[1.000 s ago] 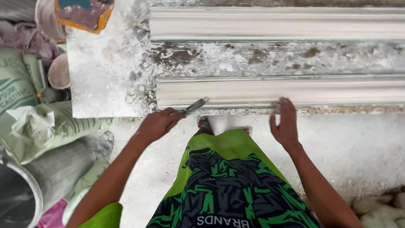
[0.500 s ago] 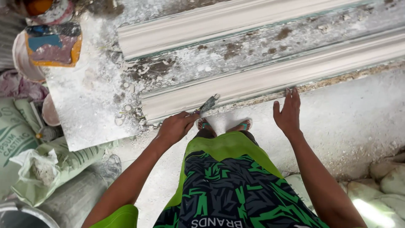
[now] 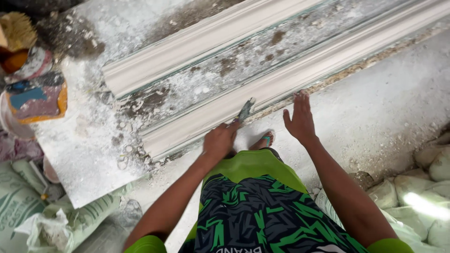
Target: Scraping and smoothing gypsum plaster moldings using a hand trowel.
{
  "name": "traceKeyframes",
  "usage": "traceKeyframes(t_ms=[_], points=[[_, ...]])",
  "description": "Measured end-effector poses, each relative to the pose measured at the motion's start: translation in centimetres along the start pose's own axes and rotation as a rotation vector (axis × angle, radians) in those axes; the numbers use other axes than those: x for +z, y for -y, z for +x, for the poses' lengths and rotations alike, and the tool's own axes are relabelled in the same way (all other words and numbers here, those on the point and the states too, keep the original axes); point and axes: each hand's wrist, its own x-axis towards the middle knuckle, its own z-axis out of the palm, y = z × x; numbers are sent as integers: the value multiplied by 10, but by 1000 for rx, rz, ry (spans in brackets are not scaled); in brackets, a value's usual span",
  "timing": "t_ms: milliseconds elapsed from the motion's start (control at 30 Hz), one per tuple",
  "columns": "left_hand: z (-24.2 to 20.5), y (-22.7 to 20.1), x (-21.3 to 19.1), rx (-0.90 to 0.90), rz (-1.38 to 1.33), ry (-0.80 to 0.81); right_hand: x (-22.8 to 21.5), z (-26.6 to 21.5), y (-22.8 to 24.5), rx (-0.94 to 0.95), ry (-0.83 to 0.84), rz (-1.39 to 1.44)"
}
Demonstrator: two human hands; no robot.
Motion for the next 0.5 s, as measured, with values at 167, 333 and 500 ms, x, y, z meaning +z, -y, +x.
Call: traceKeyframes(t_ms=[167,333,500], points=[[53,-51,39,34,-38,9,-3,-2,-4,-5,-4,-47],[57,-63,31,20,-69,44,-10,-1,1,31,32,-28],[31,-41,-5,-26,3,100,10,-2,-12,-30,-46,-101]])
